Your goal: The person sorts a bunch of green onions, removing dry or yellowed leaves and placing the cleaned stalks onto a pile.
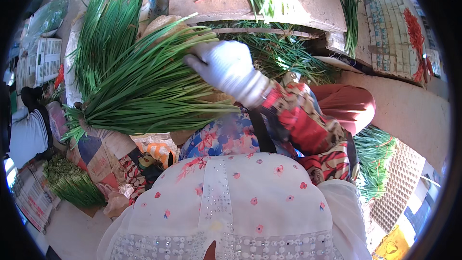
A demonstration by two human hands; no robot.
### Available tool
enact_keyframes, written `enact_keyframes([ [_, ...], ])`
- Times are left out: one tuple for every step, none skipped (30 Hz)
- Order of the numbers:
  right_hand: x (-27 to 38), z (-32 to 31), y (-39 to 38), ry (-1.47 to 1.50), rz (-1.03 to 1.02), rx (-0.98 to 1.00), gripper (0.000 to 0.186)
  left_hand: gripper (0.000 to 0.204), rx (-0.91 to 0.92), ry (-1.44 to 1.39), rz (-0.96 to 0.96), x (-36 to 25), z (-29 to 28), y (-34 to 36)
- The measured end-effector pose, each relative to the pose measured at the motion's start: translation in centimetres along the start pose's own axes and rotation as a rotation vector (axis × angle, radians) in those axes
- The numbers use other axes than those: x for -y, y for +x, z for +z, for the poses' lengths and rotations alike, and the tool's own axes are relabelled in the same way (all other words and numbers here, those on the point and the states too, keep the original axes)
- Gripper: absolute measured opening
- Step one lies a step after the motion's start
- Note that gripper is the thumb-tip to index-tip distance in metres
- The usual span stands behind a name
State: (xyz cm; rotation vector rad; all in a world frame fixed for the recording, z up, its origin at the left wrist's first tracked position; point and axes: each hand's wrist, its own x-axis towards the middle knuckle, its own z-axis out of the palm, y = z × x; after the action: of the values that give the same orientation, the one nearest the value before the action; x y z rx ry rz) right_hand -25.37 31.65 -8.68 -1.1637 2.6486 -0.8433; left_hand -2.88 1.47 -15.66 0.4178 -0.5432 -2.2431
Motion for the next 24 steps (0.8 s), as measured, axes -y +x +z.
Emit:
enact_keyframes([
  [0.9,0.6,1.4,-0.052,0.085,0.139,0.044,0.026,0.080,-0.069,-0.018,-0.4,-0.4,-0.2],
  [1.7,0.8,2.3,-0.077,0.131,0.202,0.044,0.026,0.082,-0.074,-0.015,0.2,0.6,-0.3],
  [2.2,1.1,3.1,-0.102,0.178,0.264,0.045,0.025,0.061,-0.104,0.060,0.9,1.6,-0.7],
  [2.3,2.2,3.1,-0.097,0.161,0.199,0.035,0.024,0.037,-0.131,0.143,1.1,2.8,-1.4],
  [2.1,2.9,3.1,-0.104,0.158,0.195,0.035,0.024,0.041,-0.139,0.145,1.3,3.2,-1.6],
  [1.8,3.5,3.1,-0.012,0.195,0.150,0.032,0.024,0.143,-0.114,0.130,1.3,3.5,-2.0],
  [1.7,4.0,3.1,0.085,0.227,0.105,0.030,0.023,0.246,-0.085,0.120,1.2,3.8,-2.3],
  [1.5,4.3,3.2,0.199,0.230,0.043,0.026,0.024,0.215,-0.040,0.185,1.3,3.9,-2.4],
  [1.3,4.6,2.8,0.441,0.273,0.070,0.022,0.024,0.219,-0.043,0.189,1.2,4.1,-2.3],
  [2.6,4.2,3.0,0.700,0.229,0.143,0.018,0.025,0.261,-0.039,0.170,1.0,4.3,-2.0],
  [4.4,3.7,2.5,0.959,0.190,0.219,0.015,0.026,0.299,-0.034,0.146,0.9,4.0,-2.2],
  [6.3,2.7,2.1,1.049,0.005,0.269,0.014,0.026,0.299,-0.038,0.141,1.0,3.9,-2.2],
  [7.8,1.2,1.5,1.122,-0.176,0.297,0.014,0.028,0.256,-0.076,0.121,1.6,3.8,-1.6],
  [9.2,-0.2,0.6,1.350,-0.200,0.520,0.013,0.029,0.205,-0.104,0.113,1.7,3.8,-1.4],
  [10.2,-1.6,0.2,1.577,-0.228,0.757,0.013,0.029,0.206,-0.102,0.109,1.7,3.7,-1.3],
  [10.2,-3.0,0.5,1.579,-0.343,0.897,0.011,0.029,0.200,-0.110,0.103,1.9,3.2,-1.2],
  [9.9,-4.3,0.7,1.576,-0.464,1.044,0.009,0.029,0.191,-0.114,0.105,1.7,2.8,-1.1],
  [9.1,-5.0,0.4,1.612,-0.524,0.914,0.009,0.029,0.189,-0.112,0.105,1.5,2.4,-0.9],
  [8.0,-5.7,0.1,1.644,-0.584,0.787,0.008,0.028,0.238,-0.134,0.088,1.3,1.9,-0.8],
  [6.0,-6.3,0.1,1.491,-0.531,0.717,0.008,0.027,0.285,-0.157,0.074,1.0,1.3,-0.8],
  [3.9,-7.3,0.1,1.322,-0.470,0.643,0.008,0.027,0.287,-0.162,0.068,1.0,1.2,-0.3],
  [1.6,-7.6,0.1,1.168,-0.408,0.600,0.009,0.025,0.235,-0.259,0.018,0.9,0.5,-0.1],
  [0.6,-6.9,0.1,0.456,-0.463,0.202,0.021,0.024,0.192,-0.361,-0.043,1.2,0.9,0.2],
  [-0.3,-5.8,0.6,-0.153,-0.501,-0.043,0.028,0.023,0.139,-0.426,-0.099,1.4,1.4,0.3],
])
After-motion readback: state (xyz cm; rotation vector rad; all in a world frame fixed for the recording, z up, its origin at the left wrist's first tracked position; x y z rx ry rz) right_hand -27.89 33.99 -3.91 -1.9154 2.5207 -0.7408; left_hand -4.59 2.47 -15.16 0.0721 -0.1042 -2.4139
